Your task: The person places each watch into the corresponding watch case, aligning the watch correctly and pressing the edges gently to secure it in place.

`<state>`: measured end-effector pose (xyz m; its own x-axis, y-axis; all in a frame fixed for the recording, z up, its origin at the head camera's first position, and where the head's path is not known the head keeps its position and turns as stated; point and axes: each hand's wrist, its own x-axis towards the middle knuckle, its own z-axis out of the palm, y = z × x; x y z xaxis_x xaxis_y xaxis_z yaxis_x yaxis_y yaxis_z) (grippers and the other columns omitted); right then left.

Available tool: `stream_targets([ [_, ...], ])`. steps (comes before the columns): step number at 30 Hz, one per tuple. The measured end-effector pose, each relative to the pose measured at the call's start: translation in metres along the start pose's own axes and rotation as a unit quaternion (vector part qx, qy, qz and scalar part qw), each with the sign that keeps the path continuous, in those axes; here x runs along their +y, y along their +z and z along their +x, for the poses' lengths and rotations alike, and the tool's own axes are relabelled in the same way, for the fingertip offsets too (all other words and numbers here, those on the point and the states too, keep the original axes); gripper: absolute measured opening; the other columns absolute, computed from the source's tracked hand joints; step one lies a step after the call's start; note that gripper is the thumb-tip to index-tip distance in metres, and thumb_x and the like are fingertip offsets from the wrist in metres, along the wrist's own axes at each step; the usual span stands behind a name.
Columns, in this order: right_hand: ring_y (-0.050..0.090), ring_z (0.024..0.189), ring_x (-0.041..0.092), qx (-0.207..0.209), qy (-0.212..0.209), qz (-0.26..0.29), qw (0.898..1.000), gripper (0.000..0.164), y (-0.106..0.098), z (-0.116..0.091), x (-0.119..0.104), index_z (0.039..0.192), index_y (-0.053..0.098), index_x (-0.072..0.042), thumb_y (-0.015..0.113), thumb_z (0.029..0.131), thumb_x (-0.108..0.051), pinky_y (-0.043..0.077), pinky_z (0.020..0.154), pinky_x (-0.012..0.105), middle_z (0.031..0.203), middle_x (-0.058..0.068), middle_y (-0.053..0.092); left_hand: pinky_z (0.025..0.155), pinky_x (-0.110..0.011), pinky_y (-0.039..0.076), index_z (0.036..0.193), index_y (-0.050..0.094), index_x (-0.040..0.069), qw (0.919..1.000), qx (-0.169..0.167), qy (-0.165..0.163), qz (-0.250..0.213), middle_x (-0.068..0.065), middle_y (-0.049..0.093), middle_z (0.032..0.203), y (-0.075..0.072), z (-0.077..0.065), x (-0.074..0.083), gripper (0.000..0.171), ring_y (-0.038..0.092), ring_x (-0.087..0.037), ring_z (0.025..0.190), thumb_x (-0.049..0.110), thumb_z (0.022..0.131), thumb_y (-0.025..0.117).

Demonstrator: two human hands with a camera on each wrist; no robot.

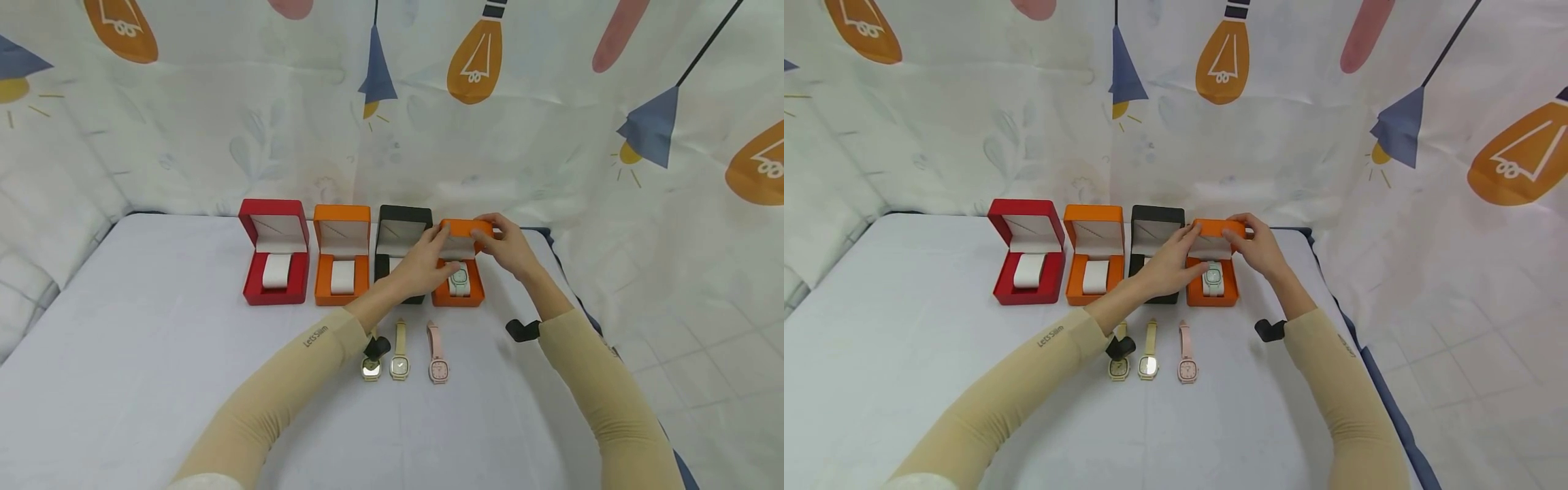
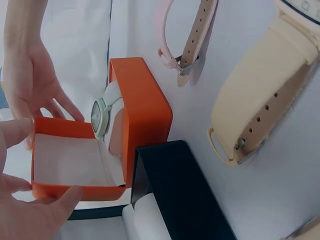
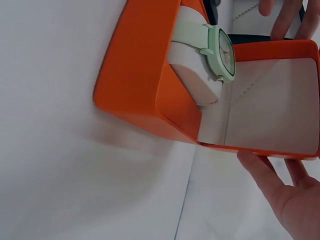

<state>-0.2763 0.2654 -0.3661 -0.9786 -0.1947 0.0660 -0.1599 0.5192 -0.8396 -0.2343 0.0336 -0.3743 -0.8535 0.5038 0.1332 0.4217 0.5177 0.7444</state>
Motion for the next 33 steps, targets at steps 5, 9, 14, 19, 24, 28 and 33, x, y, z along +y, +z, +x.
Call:
stream_targets([
  [5,0.054,0.13,0.038,0.0,-0.012,0.001,1.0,0.052,0.001,-0.003,0.002,0.142,0.054,-0.008,0.064,0.102,-0.04,0.052,0.101,0.05,0.148,0.016,0.047,0.116,-0.044,0.037,0.165,0.012,0.009,0.9998,0.016,0.003,0.011,-0.018,0.012,0.168,0.003,0.002,0.001,0.08,0.031,-0.033,0.149,0.031,0.106,0.06],
  [9,0.053,0.131,0.039,0.003,-0.026,-0.002,1.0,0.052,0.001,-0.006,0.005,0.142,0.054,-0.007,0.064,0.102,-0.038,0.05,0.103,0.051,0.149,0.016,0.047,0.114,-0.043,0.04,0.164,0.015,0.007,0.9994,0.033,0.009,0.009,-0.019,0.016,0.166,0.004,0.002,0.004,0.078,0.036,-0.033,0.146,0.03,0.106,0.06],
  [14,0.053,0.131,0.038,0.006,-0.037,-0.002,0.999,0.052,0.003,-0.008,0.009,0.142,0.054,-0.007,0.064,0.102,-0.038,0.049,0.104,0.053,0.148,0.016,0.048,0.112,-0.042,0.042,0.163,0.021,0.005,0.9984,0.055,0.01,0.011,-0.02,0.022,0.164,0.005,0.004,0.007,0.075,0.039,-0.033,0.144,0.026,0.104,0.062],
  [19,0.05,0.133,0.037,0.009,-0.044,-0.001,0.999,0.051,0.004,-0.011,0.009,0.142,0.053,-0.006,0.064,0.103,-0.037,0.048,0.105,0.054,0.147,0.015,0.05,0.109,-0.042,0.045,0.162,0.027,0.007,0.9975,0.068,0.002,0.022,-0.018,0.027,0.162,0.006,0.006,0.008,0.07,0.045,-0.032,0.139,0.025,0.104,0.062],
  [24,0.047,0.137,0.038,0.009,-0.047,0.006,0.999,0.049,0.004,-0.015,0.01,0.143,0.053,-0.005,0.064,0.103,-0.032,0.047,0.105,0.056,0.147,0.015,0.05,0.111,-0.044,0.044,0.159,0.033,0.006,0.997,0.073,0.007,0.025,-0.019,0.032,0.159,0.006,0.007,0.01,0.063,0.047,-0.032,0.137,0.024,0.105,0.061],
  [28,0.044,0.138,0.042,0.009,-0.051,0.011,0.999,0.046,0.004,-0.02,0.005,0.143,0.052,-0.002,0.064,0.104,-0.024,0.045,0.104,0.059,0.149,0.019,0.048,0.109,-0.043,0.045,0.156,0.038,0.006,0.9969,0.075,0.008,0.022,-0.019,0.038,0.156,0.005,0.009,0.01,0.057,0.049,-0.032,0.134,0.023,0.106,0.059],
  [33,0.042,0.139,0.046,0.006,-0.057,0.006,0.998,0.042,0.005,-0.035,-0.019,0.14,0.053,0.005,0.064,0.104,-0.013,0.043,0.105,0.062,0.148,0.025,0.047,0.105,-0.039,0.048,0.151,0.045,0.007,0.9965,0.081,0.006,0.016,-0.018,0.043,0.152,0.004,0.01,0.008,0.049,0.053,-0.029,0.129,0.021,0.107,0.058],
])
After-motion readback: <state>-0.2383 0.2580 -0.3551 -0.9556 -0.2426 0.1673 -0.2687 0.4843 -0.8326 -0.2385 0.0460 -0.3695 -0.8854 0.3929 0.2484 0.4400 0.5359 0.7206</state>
